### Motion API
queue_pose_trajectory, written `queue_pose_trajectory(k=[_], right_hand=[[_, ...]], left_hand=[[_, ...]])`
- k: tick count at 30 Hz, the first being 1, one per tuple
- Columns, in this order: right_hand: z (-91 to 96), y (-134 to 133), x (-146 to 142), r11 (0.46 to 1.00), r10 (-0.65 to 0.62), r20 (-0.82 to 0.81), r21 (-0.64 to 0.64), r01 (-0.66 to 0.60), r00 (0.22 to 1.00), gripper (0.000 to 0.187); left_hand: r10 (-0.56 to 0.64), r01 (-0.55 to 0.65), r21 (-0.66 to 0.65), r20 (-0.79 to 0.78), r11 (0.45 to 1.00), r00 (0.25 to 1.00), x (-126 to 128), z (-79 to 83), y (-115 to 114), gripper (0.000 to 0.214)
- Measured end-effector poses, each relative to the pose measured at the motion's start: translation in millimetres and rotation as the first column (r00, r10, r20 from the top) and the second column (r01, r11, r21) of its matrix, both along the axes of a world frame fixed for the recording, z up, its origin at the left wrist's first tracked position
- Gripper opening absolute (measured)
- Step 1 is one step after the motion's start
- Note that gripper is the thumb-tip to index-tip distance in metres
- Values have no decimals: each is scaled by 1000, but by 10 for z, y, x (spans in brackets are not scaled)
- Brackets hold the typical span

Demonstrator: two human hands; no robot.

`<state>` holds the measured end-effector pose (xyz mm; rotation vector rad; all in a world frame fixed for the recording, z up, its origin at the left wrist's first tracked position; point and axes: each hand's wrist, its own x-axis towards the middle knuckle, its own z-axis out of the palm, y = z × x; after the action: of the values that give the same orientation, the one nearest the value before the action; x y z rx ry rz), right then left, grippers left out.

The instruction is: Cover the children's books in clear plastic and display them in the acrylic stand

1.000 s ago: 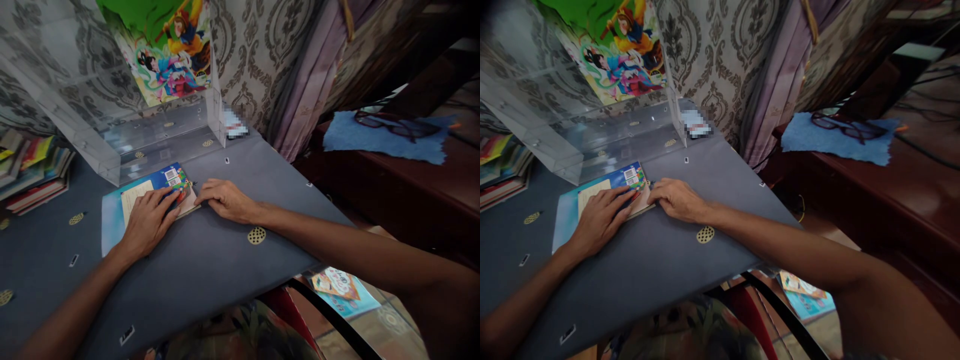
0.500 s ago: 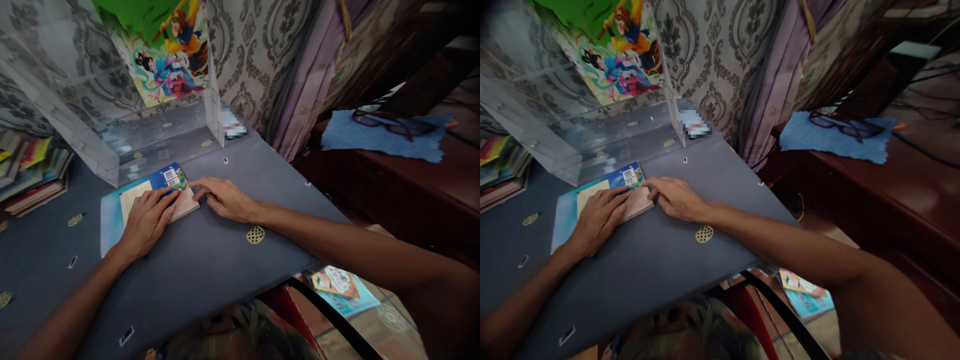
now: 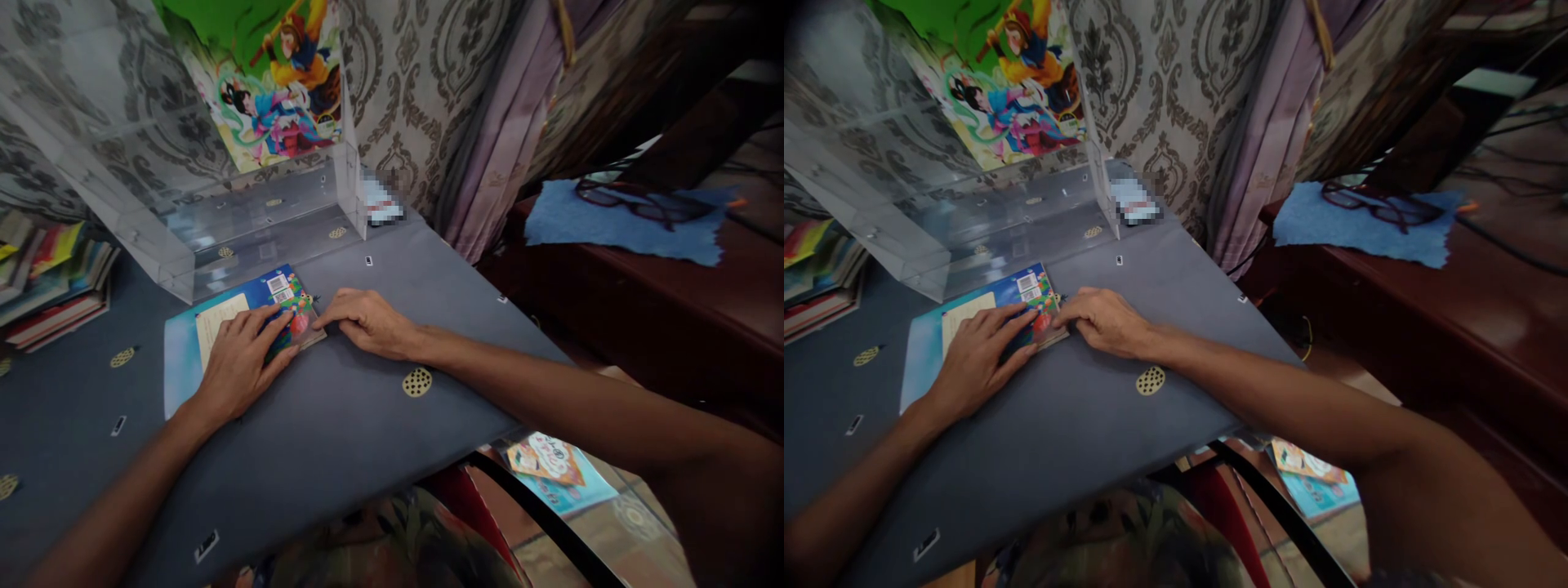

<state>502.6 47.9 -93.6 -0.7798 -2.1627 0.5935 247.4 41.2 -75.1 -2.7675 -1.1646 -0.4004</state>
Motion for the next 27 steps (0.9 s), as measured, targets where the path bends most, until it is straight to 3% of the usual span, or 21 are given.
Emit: queue_pose_trajectory(k=[18, 27], right_hand=[[-9, 2, 20, 988, -29, 174, 151, 2, 984, 35], [2, -128, -5, 958, -130, 386, 287, 15, 914, 29]], left_hand=[[-209, 208, -26, -41, 978, 977, 0, -12, -21, 38], [-242, 250, 52, -122, 967, 963, 37, 28, -37, 37]])
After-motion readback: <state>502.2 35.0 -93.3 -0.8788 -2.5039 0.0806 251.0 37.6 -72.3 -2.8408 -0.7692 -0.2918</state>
